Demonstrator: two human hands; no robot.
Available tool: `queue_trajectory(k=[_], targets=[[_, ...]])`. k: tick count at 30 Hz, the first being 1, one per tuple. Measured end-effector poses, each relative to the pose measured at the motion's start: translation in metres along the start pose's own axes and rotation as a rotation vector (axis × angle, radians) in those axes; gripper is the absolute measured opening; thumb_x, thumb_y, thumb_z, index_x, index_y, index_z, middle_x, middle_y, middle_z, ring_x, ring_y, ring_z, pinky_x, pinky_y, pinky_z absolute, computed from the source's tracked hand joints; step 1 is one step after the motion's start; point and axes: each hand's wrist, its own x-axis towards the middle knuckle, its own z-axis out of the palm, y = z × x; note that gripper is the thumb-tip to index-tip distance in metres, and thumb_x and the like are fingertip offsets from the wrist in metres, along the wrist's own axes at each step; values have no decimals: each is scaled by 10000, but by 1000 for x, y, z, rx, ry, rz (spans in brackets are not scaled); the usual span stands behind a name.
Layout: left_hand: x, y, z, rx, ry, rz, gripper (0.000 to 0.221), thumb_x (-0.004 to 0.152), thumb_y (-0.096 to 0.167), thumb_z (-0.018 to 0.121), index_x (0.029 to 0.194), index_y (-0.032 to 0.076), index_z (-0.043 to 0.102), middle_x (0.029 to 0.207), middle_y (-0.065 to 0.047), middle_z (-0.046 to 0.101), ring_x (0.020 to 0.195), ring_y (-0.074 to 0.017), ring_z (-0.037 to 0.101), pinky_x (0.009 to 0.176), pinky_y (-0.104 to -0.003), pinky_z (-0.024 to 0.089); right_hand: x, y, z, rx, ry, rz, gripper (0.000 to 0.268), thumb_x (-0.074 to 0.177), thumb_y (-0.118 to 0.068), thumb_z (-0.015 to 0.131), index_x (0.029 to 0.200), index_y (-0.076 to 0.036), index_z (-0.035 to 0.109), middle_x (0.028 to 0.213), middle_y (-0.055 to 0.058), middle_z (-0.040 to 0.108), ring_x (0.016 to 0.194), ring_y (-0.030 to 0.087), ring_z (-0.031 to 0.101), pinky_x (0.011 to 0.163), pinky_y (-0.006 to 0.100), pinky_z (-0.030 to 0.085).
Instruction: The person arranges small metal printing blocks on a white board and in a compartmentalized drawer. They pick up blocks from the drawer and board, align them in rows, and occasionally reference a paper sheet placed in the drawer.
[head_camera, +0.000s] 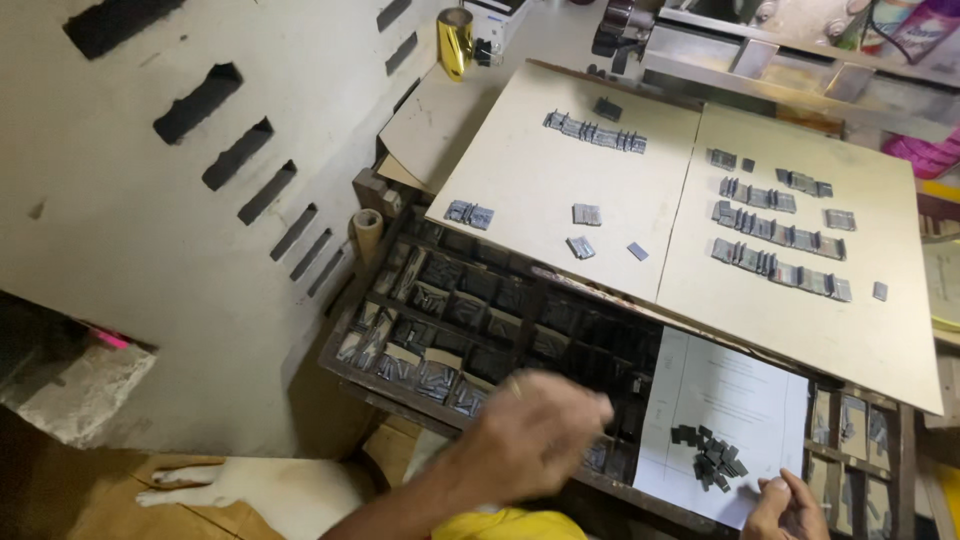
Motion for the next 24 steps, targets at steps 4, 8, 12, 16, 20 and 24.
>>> queue_trajectory(k=[4,8,12,16,20,24], targets=[[28,-50,-25,373,95,-144,412,943,30,738,1322,58,578,1180,-94,677,1065,-207,643,931,-285,577,15,22,3,-132,19,28,396,1125,-200,561,1441,33,614,1132,221,696,1035,283,641,938,331,468],[82,-59,-49,382,15,-228,468,975,33,696,1403,-35,518,1343,-204,637,1244,-316,642,1137,-396,525,-16,-54,7,-227,11,61,357,1134,-136,536,1411,74,616,1152,260,708,1029,332,682,902,406,529],[99,-78,-54,287,-129,-363,577,970,114,661,1469,-54,424,1374,-263,614,1259,-364,626,1106,-460,514,-8,-20,12,-219,197,-154,279,1176,-126,596,1350,56,717,1036,184,732,932,229,677,863,318,522],[112,-102,-57,287,-156,-360,441,973,-101,543,1412,-76,508,1222,-265,687,1056,-334,714,955,-368,619,-3,-27,12,-284,99,3,326,1158,-169,587,1373,56,687,1073,217,727,968,301,659,866,380,514],[130,-114,-57,282,-226,-449,400,991,-70,489,1387,-89,540,1245,-281,684,1064,-319,725,931,-309,657,0,-21,8,-260,44,37,354,1152,-160,567,1400,82,641,1088,238,720,993,321,655,883,399,520],[153,-124,-57,239,-377,-568,391,972,172,625,1350,74,614,1301,-150,677,1131,-212,674,966,-327,588,-12,-31,22,-306,98,-126,304,1141,-106,598,1353,84,703,1073,215,738,991,280,681,902,365,539]])
